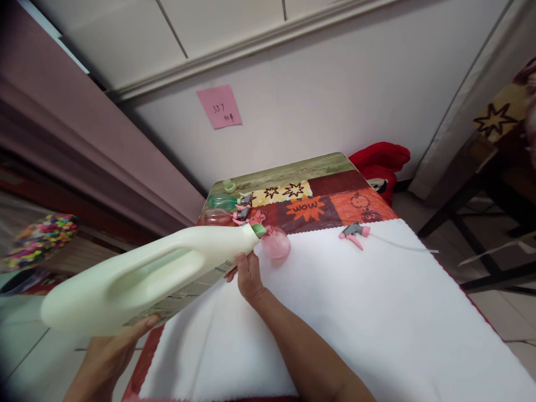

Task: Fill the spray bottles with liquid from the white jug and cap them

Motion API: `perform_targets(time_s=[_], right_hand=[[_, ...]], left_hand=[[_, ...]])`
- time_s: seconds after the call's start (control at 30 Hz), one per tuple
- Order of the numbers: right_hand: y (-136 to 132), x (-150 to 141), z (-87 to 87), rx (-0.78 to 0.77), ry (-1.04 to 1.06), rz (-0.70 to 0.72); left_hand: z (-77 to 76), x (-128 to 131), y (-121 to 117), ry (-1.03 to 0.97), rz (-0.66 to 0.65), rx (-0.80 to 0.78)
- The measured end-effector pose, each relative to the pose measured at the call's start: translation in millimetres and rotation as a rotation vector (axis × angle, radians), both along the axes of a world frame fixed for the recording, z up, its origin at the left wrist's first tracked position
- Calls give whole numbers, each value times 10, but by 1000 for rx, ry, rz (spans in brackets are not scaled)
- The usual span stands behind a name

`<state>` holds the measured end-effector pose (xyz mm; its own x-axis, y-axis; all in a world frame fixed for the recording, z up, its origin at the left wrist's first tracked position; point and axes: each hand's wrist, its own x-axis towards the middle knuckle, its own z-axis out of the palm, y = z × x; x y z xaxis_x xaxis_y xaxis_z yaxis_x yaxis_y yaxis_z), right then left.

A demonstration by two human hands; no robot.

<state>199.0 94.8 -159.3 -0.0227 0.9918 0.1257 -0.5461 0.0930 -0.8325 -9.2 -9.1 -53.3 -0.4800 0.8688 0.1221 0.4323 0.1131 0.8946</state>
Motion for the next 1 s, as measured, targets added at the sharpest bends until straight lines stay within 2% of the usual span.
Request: perform_targets(time_s=[0.2, 0.7, 1.0], right_hand=[[-1, 1, 18, 7, 10, -7], [0, 3, 35, -10, 15, 3], [8, -11, 11, 2, 38, 0]], left_hand=[[41, 30, 2, -48, 29, -71], [22, 9, 3, -67, -9, -32], [48, 120, -1, -120, 7, -17]])
